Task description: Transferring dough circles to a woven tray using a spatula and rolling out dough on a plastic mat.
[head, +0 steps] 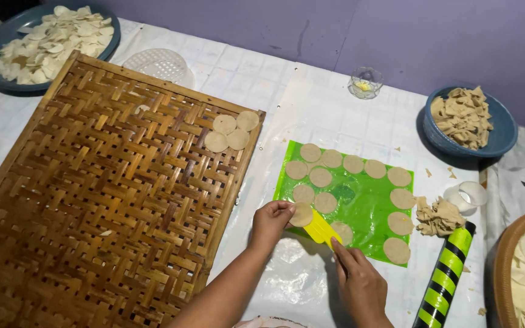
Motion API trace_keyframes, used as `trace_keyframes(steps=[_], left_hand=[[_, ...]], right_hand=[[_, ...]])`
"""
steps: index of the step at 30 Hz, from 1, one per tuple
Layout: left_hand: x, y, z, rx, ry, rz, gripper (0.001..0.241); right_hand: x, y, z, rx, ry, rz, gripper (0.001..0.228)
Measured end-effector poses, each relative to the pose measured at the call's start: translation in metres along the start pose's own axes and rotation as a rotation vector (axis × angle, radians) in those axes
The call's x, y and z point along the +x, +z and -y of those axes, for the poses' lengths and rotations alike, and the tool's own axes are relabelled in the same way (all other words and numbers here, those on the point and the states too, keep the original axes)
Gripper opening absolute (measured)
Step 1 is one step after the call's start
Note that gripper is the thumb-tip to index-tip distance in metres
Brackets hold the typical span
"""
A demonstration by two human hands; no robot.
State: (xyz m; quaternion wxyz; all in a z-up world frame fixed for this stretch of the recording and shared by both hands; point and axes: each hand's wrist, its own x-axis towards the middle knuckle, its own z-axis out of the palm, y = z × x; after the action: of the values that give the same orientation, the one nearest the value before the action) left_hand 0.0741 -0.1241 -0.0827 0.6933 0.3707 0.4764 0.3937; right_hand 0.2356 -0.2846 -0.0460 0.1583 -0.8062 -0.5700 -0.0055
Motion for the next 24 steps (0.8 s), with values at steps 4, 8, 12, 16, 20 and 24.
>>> trace_keyframes(steps=[4, 8, 12, 16, 20, 24], left_hand=[[0.007, -0.018, -0.026, 0.059, 0.094, -0.122, 0.016], [-0.01, -0.043, -0.104, 0.591, 0.001, -0.337, 0.015], [0.041, -0.084, -0.084, 0.392, 0.288, -0.231, 0.016], [0.053, -0.091, -0.106, 0.719, 0.222, -0.337, 0.017], [0.066, -0.092, -0.109, 0.828, 0.42, -0.444, 0.015], [0.086, -0.096, -0.101, 0.847, 0.422, -0.571, 0.011]], right_hand=[[0.0, 0.006, -0.006, -0.089, 0.007, -0.031, 0.044], [-0.004, 0.013, -0.017, -0.093, 0.131, -0.011, 0.041], [-0.01, 0.028, -0.031, -0.101, 0.182, -0.015, 0.041], [-0.009, 0.03, -0.035, -0.121, 0.247, 0.08, 0.039], [-0.008, 0.028, -0.036, -0.128, 0.188, -0.017, 0.037], [-0.011, 0.029, -0.042, -0.068, 0.188, -0.044, 0.036]])
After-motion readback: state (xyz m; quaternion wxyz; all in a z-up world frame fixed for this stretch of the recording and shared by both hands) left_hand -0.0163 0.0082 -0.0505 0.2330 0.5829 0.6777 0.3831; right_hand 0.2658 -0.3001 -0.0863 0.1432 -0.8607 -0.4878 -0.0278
